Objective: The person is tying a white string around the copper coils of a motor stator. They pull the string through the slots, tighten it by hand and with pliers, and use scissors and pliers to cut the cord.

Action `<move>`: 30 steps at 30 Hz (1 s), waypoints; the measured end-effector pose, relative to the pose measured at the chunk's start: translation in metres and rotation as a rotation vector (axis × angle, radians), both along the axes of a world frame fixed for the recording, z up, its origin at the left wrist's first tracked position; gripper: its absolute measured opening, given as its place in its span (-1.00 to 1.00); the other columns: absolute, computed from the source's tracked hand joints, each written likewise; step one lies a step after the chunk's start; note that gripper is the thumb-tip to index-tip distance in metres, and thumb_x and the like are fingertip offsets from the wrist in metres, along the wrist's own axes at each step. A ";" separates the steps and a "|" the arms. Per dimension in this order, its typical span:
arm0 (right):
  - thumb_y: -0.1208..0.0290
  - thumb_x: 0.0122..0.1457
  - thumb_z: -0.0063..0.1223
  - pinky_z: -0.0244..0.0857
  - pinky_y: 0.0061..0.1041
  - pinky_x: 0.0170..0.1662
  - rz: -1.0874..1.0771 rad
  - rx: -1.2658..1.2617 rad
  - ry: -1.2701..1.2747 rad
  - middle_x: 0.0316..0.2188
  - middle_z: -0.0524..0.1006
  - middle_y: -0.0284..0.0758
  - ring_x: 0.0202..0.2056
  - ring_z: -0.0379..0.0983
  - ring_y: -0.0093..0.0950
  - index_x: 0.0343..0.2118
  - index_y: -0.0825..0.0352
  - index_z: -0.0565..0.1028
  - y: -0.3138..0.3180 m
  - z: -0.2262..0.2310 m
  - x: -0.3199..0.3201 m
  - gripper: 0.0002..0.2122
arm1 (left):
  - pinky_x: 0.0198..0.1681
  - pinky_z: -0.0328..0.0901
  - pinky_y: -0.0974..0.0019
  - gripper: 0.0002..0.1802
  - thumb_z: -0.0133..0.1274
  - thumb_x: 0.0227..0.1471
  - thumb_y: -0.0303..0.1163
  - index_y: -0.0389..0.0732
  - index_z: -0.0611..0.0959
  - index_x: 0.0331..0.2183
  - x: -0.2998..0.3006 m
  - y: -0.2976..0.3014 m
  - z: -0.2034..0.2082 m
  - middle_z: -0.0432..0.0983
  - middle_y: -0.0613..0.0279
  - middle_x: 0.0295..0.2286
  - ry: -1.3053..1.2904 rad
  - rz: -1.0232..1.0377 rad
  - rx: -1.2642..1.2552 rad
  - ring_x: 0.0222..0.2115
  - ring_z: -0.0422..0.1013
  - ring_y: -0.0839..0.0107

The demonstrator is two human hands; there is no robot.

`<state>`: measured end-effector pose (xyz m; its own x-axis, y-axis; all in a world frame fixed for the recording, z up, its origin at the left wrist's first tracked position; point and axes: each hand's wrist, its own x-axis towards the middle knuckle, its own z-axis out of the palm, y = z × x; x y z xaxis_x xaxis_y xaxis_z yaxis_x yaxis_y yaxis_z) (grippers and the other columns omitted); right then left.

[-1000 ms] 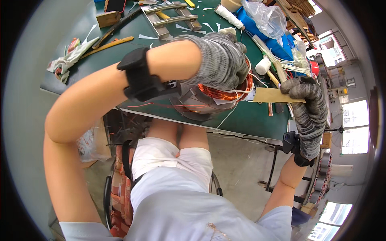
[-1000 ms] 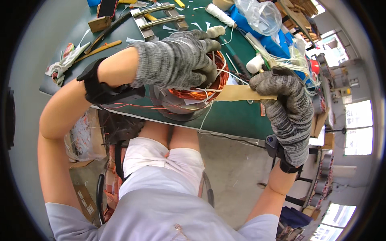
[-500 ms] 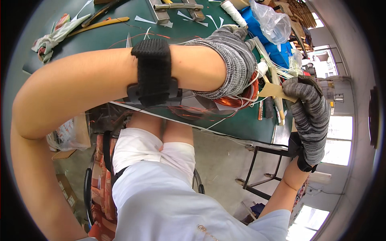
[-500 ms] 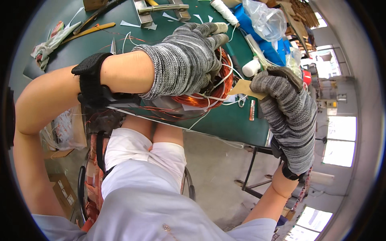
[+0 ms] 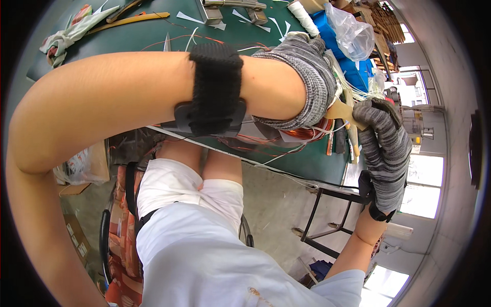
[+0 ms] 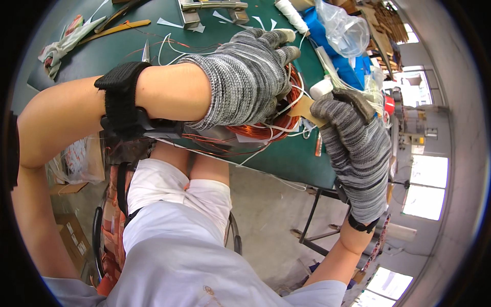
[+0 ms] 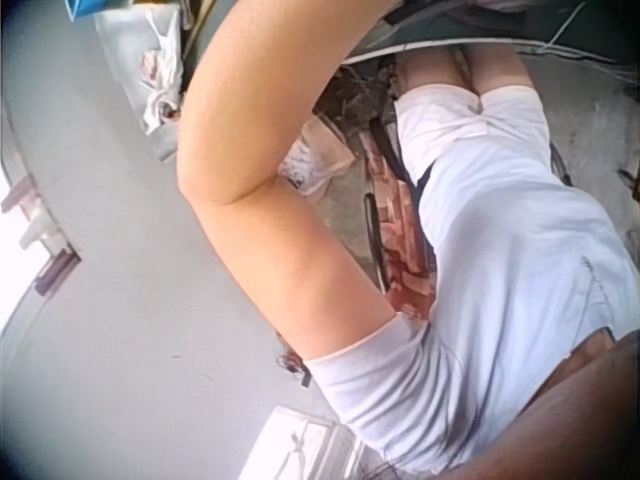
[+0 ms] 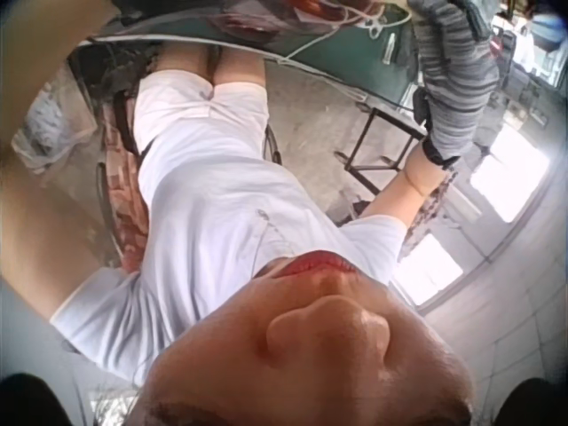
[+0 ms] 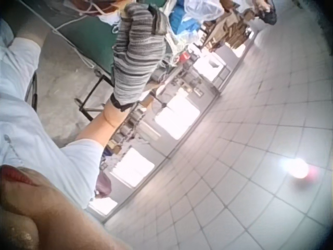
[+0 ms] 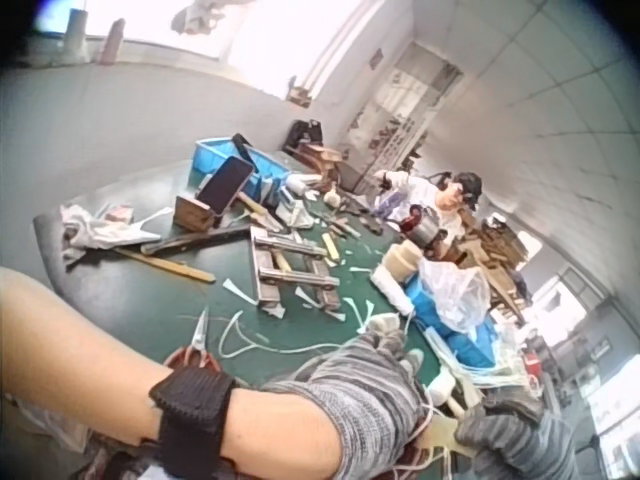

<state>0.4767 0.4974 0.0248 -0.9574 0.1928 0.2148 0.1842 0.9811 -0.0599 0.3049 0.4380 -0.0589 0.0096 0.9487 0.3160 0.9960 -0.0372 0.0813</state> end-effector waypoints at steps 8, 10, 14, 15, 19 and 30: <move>0.64 -0.05 0.06 0.22 -0.45 -0.08 0.063 0.050 0.044 -0.29 0.47 -0.25 -0.20 0.40 -0.36 -0.31 0.31 0.47 -0.007 -0.023 -0.002 -0.80 | 0.05 0.06 0.12 -0.52 0.01 -0.18 0.10 0.06 0.61 -0.23 -0.002 -0.005 -0.016 0.25 0.19 0.02 -0.056 0.055 0.089 0.09 0.07 0.16; 0.65 -0.05 0.05 0.22 -0.44 -0.08 0.019 0.066 0.023 -0.28 0.47 -0.26 -0.19 0.40 -0.36 -0.32 0.31 0.47 -0.007 -0.013 0.010 -0.80 | 0.00 0.12 0.17 -0.56 0.04 -0.22 0.05 0.04 0.62 -0.28 0.016 0.015 -0.033 0.36 0.21 -0.06 -0.103 0.153 0.277 0.04 0.14 0.21; 0.63 -0.02 0.02 0.20 -0.44 -0.05 -0.004 0.040 0.001 -0.27 0.47 -0.25 -0.19 0.39 -0.36 -0.30 0.34 0.47 -0.005 -0.008 0.014 -0.82 | -0.10 0.19 0.16 -0.57 0.09 -0.28 0.02 0.00 0.62 -0.33 0.007 0.012 -0.007 0.47 0.26 -0.23 -0.281 -0.031 0.050 -0.12 0.31 0.22; 0.61 -0.06 0.05 0.22 -0.42 -0.07 -0.037 0.027 0.022 -0.29 0.48 -0.26 -0.20 0.40 -0.35 -0.31 0.31 0.48 -0.004 -0.008 0.015 -0.81 | -0.10 0.20 0.19 -0.57 0.12 -0.31 0.01 0.02 0.61 -0.32 0.008 0.017 0.000 0.47 0.28 -0.24 -0.197 0.020 -0.109 -0.13 0.32 0.22; 0.60 -0.09 0.08 0.22 -0.42 -0.07 -0.018 -0.008 0.062 -0.32 0.50 -0.26 -0.21 0.41 -0.35 -0.34 0.30 0.50 0.001 -0.011 0.007 -0.80 | -0.07 0.20 0.21 -0.55 0.14 -0.33 0.01 0.04 0.60 -0.31 -0.002 0.009 -0.002 0.45 0.28 -0.20 -0.051 0.083 -0.112 -0.09 0.30 0.22; 0.60 -0.08 0.08 0.24 -0.42 -0.09 0.045 -0.007 0.069 -0.36 0.51 -0.26 -0.23 0.43 -0.35 -0.37 0.33 0.50 -0.004 -0.004 0.003 -0.84 | 0.01 0.16 0.20 -0.46 0.14 -0.32 0.00 -0.01 0.59 -0.22 0.000 -0.001 0.015 0.36 0.25 -0.07 -0.146 0.012 -0.135 0.00 0.20 0.19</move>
<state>0.4799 0.4936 0.0212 -0.9481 0.1518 0.2793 0.1351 0.9877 -0.0781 0.3047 0.4371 -0.0440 -0.0385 0.9824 0.1828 0.9737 -0.0043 0.2280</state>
